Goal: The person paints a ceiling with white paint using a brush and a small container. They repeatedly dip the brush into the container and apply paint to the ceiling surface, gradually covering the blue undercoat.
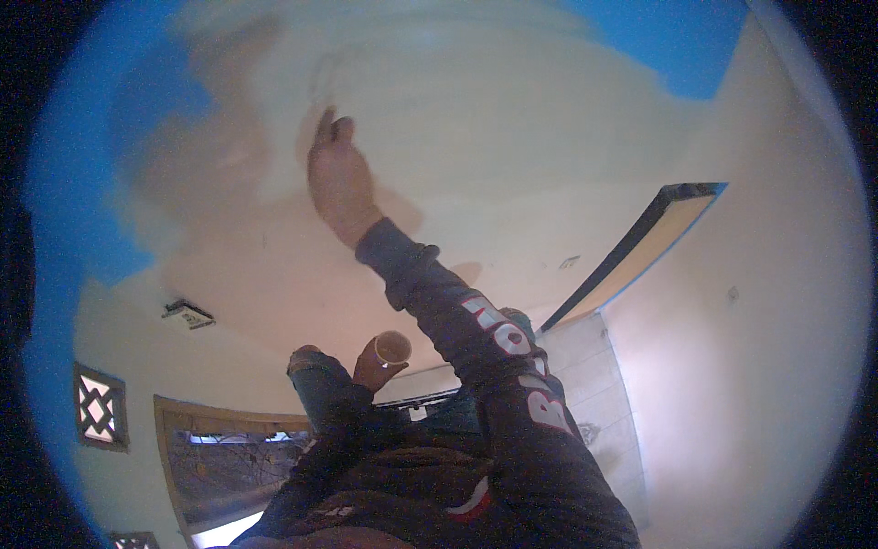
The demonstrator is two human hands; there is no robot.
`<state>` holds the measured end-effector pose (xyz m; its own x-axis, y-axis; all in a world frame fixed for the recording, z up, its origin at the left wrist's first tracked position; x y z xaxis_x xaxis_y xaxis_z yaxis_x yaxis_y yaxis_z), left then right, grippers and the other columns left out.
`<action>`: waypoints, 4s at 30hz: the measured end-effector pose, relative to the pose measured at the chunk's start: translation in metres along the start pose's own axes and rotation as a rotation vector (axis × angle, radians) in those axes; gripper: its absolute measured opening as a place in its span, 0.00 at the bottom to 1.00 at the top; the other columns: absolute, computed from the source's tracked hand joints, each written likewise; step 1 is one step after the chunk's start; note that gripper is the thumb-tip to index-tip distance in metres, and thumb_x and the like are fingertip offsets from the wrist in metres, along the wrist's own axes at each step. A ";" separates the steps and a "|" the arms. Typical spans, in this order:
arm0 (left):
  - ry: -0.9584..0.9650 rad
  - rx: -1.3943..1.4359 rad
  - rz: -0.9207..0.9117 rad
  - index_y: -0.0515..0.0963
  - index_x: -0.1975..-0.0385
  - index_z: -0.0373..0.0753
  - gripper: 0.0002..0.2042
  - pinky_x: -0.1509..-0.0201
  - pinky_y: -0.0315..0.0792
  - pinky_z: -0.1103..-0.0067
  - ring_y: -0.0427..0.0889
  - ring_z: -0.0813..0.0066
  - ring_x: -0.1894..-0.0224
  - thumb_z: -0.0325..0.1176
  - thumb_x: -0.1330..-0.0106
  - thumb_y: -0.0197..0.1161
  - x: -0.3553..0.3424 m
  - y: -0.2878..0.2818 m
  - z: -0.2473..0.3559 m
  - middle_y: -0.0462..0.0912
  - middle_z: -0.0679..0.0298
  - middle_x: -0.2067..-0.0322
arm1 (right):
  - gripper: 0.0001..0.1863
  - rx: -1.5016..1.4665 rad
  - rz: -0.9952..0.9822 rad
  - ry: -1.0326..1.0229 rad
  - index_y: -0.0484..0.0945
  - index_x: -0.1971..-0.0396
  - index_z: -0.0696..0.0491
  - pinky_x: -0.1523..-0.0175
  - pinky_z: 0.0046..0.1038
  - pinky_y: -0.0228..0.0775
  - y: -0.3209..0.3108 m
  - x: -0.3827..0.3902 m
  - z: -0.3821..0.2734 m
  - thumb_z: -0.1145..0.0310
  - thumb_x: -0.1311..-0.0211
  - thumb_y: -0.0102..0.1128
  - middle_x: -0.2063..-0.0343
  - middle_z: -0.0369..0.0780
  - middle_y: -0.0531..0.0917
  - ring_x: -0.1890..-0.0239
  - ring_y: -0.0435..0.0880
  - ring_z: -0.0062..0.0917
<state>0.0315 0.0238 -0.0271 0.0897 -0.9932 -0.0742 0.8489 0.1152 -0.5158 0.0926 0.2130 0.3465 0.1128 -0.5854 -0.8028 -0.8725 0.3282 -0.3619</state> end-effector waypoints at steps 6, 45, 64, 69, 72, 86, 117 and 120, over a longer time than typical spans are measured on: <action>-0.009 -0.077 0.039 0.72 0.39 0.36 0.41 0.37 0.76 0.64 0.81 0.55 0.41 0.45 0.52 0.84 0.001 0.002 -0.007 0.81 0.52 0.45 | 0.14 -0.406 -0.104 -0.091 0.81 0.49 0.61 0.62 0.37 0.80 -0.003 0.015 -0.024 0.74 0.33 0.59 0.65 0.50 0.81 0.69 0.84 0.41; -0.001 0.095 0.004 0.72 0.38 0.38 0.40 0.38 0.77 0.68 0.82 0.57 0.42 0.38 0.53 0.85 -0.004 -0.006 0.031 0.81 0.55 0.45 | 0.13 -0.270 -0.783 0.346 0.86 0.60 0.54 0.66 0.32 0.74 -0.056 0.270 0.137 0.60 0.30 0.63 0.74 0.43 0.87 0.75 0.83 0.31; -0.028 0.189 -0.033 0.69 0.36 0.40 0.39 0.33 0.74 0.67 0.80 0.64 0.38 0.38 0.48 0.84 -0.004 -0.004 0.020 0.80 0.57 0.42 | 0.11 -0.263 -0.811 0.358 0.86 0.56 0.51 0.61 0.32 0.79 -0.059 0.268 0.142 0.61 0.28 0.61 0.70 0.41 0.89 0.71 0.87 0.29; -0.028 0.099 -0.010 0.70 0.36 0.39 0.39 0.33 0.74 0.68 0.80 0.64 0.38 0.38 0.48 0.84 -0.002 -0.005 0.026 0.80 0.57 0.42 | 0.12 -0.286 -0.787 0.411 0.86 0.57 0.53 0.62 0.30 0.78 -0.060 0.270 0.142 0.60 0.28 0.63 0.70 0.40 0.89 0.72 0.86 0.28; 0.001 0.123 -0.005 0.70 0.37 0.39 0.38 0.33 0.73 0.68 0.80 0.64 0.38 0.39 0.48 0.83 -0.005 -0.005 0.023 0.80 0.57 0.42 | 0.12 -0.278 -0.808 0.380 0.86 0.57 0.53 0.63 0.32 0.78 -0.059 0.269 0.141 0.61 0.28 0.62 0.69 0.41 0.89 0.72 0.86 0.29; 0.111 0.101 -0.058 0.72 0.38 0.39 0.37 0.32 0.71 0.65 0.78 0.58 0.38 0.41 0.48 0.82 -0.013 0.018 -0.019 0.79 0.55 0.42 | 0.14 -0.178 -0.961 0.083 0.86 0.55 0.51 0.47 0.40 0.77 -0.023 0.303 0.144 0.59 0.33 0.63 0.59 0.45 0.87 0.53 0.85 0.43; 0.059 0.112 -0.033 0.70 0.36 0.39 0.40 0.33 0.73 0.67 0.79 0.60 0.38 0.42 0.48 0.83 -0.005 0.000 0.006 0.79 0.56 0.41 | 0.12 -0.204 -0.837 0.138 0.86 0.58 0.53 0.62 0.38 0.77 -0.033 0.292 0.132 0.61 0.31 0.62 0.69 0.45 0.87 0.71 0.85 0.40; 0.102 0.037 0.038 0.70 0.36 0.38 0.40 0.33 0.72 0.67 0.78 0.60 0.38 0.44 0.48 0.83 -0.009 0.008 -0.009 0.79 0.56 0.41 | 0.12 -0.150 -0.744 0.169 0.85 0.59 0.53 0.65 0.35 0.76 -0.030 0.294 0.145 0.61 0.28 0.59 0.72 0.44 0.86 0.74 0.84 0.37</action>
<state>0.0333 0.0342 -0.0382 0.0705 -0.9811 -0.1802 0.8648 0.1501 -0.4791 0.2211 0.1384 0.0527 0.6304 -0.7214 -0.2867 -0.6522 -0.2920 -0.6995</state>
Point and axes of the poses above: each hand's wrist, its own x-axis away from the middle knuckle, its own y-axis out of the palm, z = x × y, the point moved 1 cm from there along -x, towards the middle knuckle
